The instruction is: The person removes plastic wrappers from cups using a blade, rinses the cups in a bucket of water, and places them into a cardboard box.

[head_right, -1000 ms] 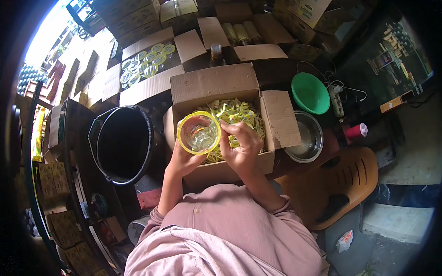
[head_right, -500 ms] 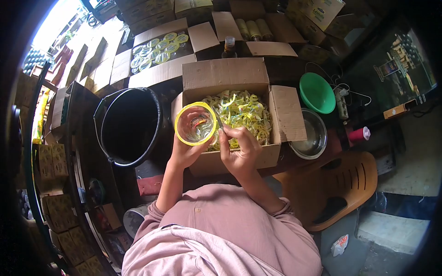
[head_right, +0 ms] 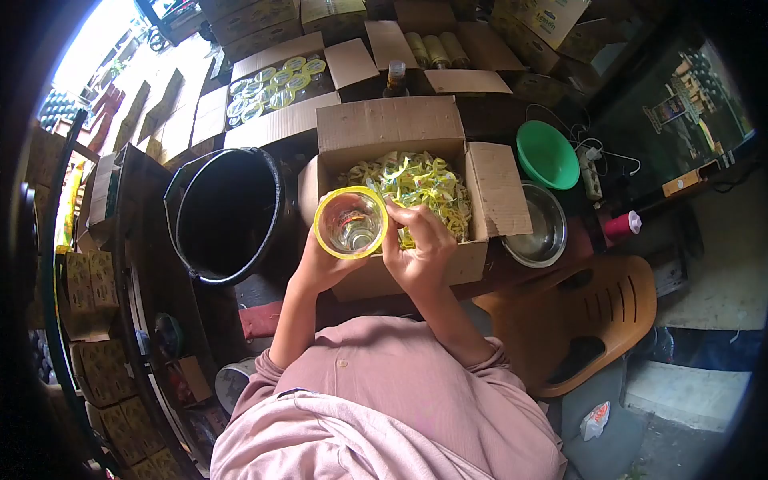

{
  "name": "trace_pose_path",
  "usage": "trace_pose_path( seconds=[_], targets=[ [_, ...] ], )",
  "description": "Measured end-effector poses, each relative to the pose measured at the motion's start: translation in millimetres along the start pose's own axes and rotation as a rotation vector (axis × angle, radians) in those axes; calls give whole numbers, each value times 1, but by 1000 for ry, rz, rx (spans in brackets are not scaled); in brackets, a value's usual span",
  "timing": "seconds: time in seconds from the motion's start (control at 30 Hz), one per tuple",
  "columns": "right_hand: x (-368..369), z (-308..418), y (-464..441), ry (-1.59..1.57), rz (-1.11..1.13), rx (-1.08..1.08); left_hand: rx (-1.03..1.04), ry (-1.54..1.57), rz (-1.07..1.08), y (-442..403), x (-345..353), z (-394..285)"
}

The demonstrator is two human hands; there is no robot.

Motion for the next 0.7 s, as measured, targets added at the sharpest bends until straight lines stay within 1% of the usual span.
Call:
trace_pose_path(
  seconds=[0.07,0.2,0.27,0.37,0.47,0.53,0.57,0.63,0.7],
  targets=[
    [1,-5,0,-58,10,41,6,13,-13,-1,-2,0],
    [2,-10,3,-83,-8,109,10,186,-44,-8,-4,8],
    [3,-6,2,-55,5,67,35,236,-79,-10,-9,10],
    [6,-6,2,-14,-1,29,78,57,-52,-15,-11,8],
    [10,-8,-6,1,2,7,72,64,-14,-18,-10,7],
    [14,-10,-11,-6,9,-19,45,-7,-3,-17,-11,3],
    [17,-13,-13,-38,13,-13,32,-42,2,-17,-11,3],
    [21,-18,-13,-104,21,2,20,-1,-2,-18,-14,6],
    [25,-26,-7,-155,11,64,28,18,-9,-19,-17,7]
  ],
)
Point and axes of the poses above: each hand's wrist, its own y-axis away from the middle knuckle, its own x-axis out of the palm, z = x × y, the point moved 9 cm from there along -y, towards the middle knuckle, and after that the axes turned 14 degrees about -x, right-handed, at the moved point
